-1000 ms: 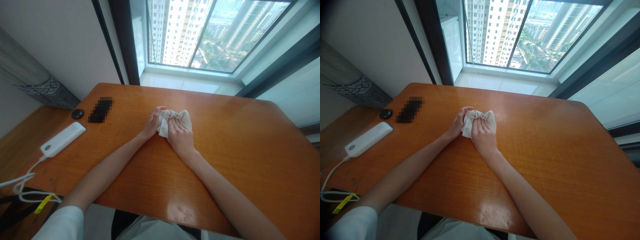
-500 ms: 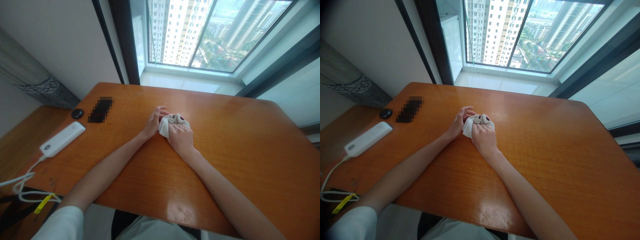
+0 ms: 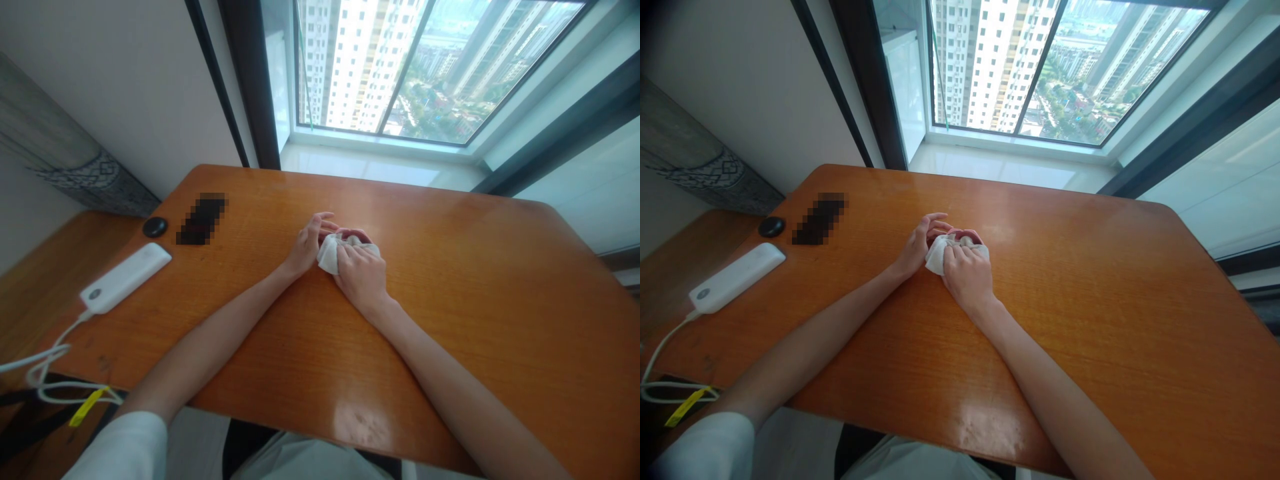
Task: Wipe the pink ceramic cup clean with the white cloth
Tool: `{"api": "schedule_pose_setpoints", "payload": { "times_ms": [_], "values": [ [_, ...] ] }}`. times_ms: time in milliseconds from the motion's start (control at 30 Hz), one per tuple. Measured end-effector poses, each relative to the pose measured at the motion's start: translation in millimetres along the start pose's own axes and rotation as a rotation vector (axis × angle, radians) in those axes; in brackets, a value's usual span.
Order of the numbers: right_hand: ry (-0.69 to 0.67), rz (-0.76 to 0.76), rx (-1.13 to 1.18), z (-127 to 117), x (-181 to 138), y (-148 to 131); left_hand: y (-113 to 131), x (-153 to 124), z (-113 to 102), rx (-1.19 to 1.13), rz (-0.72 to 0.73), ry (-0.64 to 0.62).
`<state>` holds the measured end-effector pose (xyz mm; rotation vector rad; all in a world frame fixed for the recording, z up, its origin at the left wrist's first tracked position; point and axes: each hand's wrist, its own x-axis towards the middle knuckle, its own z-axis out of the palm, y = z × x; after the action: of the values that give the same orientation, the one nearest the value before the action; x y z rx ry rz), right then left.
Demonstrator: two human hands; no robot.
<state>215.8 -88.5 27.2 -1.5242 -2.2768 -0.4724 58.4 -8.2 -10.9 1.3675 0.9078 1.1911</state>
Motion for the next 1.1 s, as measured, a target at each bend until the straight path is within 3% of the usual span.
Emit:
{"api": "schedule_pose_setpoints", "payload": {
  "times_ms": [467,633,767,900,1100],
  "values": [
    [-0.202,0.058,0.038,-8,9,1,5,-1,2,-0.008,-0.01,0.0],
    [-0.149,0.037,0.067,-1,4,4,12,-1,3,-0.002,0.003,0.033],
    [-0.011,0.04,0.154,6,-4,15,19,-3,0,0.046,0.085,0.19],
    [0.227,0.248,0.363,10,-10,30,21,-3,-2,0.086,0.072,0.257],
    [0.376,0.687,0.882,10,-8,33,25,-11,0,0.192,0.06,0.212]
  ]
}}
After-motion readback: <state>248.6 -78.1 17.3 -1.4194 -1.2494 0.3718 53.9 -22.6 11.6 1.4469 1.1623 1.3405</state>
